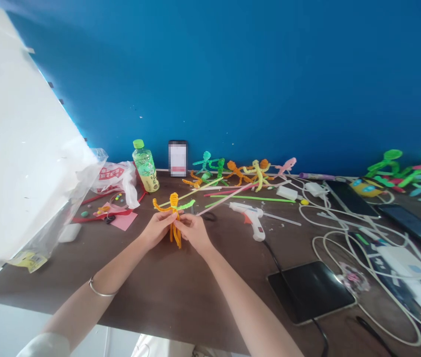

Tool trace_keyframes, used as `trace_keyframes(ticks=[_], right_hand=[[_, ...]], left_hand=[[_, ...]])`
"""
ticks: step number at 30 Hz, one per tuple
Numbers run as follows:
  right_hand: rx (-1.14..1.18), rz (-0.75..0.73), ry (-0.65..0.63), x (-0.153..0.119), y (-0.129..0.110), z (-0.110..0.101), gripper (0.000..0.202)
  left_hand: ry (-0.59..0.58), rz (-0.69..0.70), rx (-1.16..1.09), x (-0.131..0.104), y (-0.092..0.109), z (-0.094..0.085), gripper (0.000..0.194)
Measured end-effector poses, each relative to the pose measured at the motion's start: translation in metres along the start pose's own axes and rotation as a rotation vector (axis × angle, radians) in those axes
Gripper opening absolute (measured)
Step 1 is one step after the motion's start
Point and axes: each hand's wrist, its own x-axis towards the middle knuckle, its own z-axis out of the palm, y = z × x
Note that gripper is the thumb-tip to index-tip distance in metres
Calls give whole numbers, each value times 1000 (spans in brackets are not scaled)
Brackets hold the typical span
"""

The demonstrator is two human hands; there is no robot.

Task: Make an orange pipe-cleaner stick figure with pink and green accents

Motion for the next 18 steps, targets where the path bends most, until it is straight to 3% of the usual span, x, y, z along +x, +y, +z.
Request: trace_keyframes(ticks=[4,8,14,18], right_hand=[[-31,-74,72,2,2,-5,26],[137,-102,119,7,2,-11,25],[374,29,67,9,-1,-13,24],[449,39,51,9,2,-14,23]], left_hand=[[80,48,-50,0,0,2,26],[140,47,-29,1,-1,2,24],[105,30,18,1,-2,3,27],[73,43,-27,1,-1,3,24]])
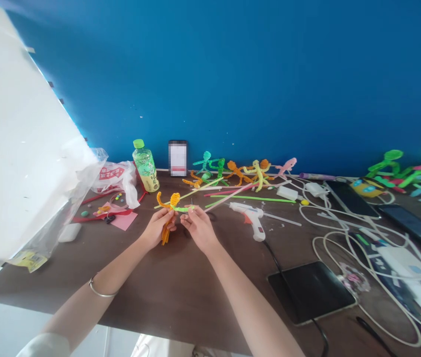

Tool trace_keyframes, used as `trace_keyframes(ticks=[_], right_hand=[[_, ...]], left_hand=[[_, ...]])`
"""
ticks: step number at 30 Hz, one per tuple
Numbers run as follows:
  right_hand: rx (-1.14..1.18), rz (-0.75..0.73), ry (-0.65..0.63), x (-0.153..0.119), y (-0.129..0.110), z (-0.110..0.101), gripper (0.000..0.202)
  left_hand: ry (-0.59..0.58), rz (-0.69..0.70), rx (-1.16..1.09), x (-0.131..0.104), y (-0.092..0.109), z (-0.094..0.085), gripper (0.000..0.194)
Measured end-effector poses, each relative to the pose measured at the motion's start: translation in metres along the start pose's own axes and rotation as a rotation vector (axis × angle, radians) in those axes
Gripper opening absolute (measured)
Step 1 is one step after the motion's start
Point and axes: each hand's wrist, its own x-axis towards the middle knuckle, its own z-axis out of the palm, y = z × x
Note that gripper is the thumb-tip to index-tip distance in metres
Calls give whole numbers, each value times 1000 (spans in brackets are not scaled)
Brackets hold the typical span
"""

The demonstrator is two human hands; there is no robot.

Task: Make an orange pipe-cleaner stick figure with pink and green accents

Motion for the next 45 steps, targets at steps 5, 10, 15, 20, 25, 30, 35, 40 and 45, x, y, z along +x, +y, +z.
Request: trace_keyframes(ticks=[5,10,15,20,25,30,35,40,45], right_hand=[[-59,-28,-27,0,5,1,23],[-276,-140,0,-1,8,2,26],[-796,-469,80,-4,7,-3,22],[-1326,-781,22,-6,1,-11,22],[-1543,-832,163,-5,4,-13,26],[-1469,-792,247,-5,10,-6,27],[-1251,-691,260,-6,8,-4,40],[-1225,-642,247,-5,8,-7,29],[-1313,-615,229,-5,13,-6,20]], left_hand=[[18,14,-16,0,2,-1,26],[48,40,-6,1,3,-1,28],[59,47,16,2,1,-3,28],[33,68,13,1,0,-4,25],[52,78,29,-2,-1,3,24],[59,89,25,-3,-5,6,25],[150,129,-12,1,-3,0,25],[162,215,-34,5,4,-6,27],[194,226,96,5,5,-9,32]])
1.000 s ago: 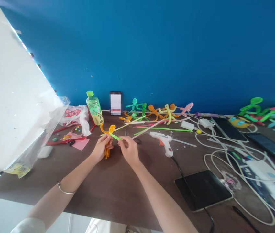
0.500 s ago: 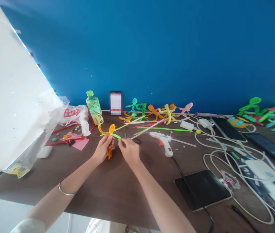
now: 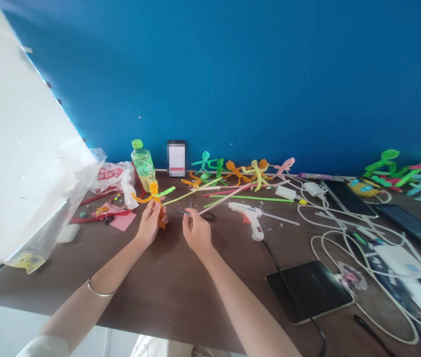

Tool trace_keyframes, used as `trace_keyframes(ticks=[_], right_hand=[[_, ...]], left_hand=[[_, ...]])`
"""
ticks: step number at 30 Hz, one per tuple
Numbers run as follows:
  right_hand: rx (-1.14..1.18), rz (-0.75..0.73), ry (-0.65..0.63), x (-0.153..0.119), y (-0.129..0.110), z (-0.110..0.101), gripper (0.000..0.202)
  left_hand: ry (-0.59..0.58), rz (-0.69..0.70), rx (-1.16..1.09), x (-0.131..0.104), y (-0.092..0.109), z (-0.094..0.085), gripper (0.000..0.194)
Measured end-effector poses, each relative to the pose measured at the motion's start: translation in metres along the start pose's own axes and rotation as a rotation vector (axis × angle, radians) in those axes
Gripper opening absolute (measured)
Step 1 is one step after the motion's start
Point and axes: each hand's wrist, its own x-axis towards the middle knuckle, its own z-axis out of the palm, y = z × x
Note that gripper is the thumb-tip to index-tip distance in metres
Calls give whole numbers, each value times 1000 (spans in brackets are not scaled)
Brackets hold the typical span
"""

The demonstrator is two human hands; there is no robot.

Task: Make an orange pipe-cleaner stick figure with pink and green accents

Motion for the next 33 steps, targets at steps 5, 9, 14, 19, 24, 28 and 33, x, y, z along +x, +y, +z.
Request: trace_keyframes(ticks=[5,9,14,19,24,28,33], right_hand=[[3,-37,-34,-1,1,1,20],[11,-81,-87,-2,3,0,19],[8,-98,-116,-3,3,0,19],[12,-102,-120,-2,4,0,20],[28,-106,-145,-2,4,0,22],[34,-99,-132,-3,5,2,21],[-2,-131,-120,-3,6,4,20]], left_hand=[[-24,-66,-13,0,5,-4,27],[-53,-65,-124,3,8,-8,27],[-85,-66,-179,7,9,-13,25],[-52,-95,-122,7,7,-10,23],[-97,-133,-143,7,8,-8,28],[-122,-151,-141,8,10,-11,36],[-77,-80,31,11,8,-15,33]])
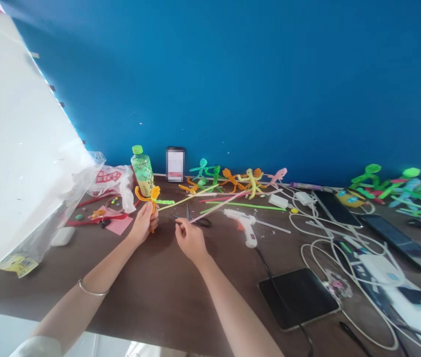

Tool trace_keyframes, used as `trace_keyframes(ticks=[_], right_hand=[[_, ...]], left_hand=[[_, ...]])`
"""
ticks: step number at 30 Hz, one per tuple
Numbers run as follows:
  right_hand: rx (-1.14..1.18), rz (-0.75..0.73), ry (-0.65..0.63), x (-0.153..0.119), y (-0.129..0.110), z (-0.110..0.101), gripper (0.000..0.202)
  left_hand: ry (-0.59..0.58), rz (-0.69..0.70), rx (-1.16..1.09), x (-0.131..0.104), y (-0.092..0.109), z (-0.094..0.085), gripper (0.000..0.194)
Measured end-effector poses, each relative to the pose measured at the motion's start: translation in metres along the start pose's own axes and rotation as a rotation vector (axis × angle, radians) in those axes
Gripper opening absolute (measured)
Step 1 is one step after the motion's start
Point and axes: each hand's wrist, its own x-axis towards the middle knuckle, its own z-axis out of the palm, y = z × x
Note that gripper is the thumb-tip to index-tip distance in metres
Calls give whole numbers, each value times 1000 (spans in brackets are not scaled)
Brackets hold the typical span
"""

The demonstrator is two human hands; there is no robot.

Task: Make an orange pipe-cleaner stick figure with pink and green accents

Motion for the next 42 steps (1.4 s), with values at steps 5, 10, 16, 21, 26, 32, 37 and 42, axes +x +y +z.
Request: trace_keyframes(ticks=[5,10,16,21,26,32,37,42], right_hand=[[-12,-9,-7,1,-2,-2,19],[-41,-26,-16,-2,-2,1,18],[-231,-299,-234,18,7,-27,23],[-557,-216,-387,56,34,-73,28],[-663,-341,-546,67,45,-78,26],[-740,-539,-450,71,39,-65,29],[-706,-523,-201,92,27,-88,38],[-667,-469,-110,94,0,-103,31]], left_hand=[[-28,-5,37,0,1,-2,34],[-5,-12,134,0,4,-4,37],[21,-11,105,1,3,-6,38],[17,-99,-14,5,3,-9,35],[5,-131,-33,8,2,-10,38],[9,-99,-51,9,-2,-10,38],[30,-54,-73,7,0,-8,38],[28,-31,-13,5,1,-8,41]])
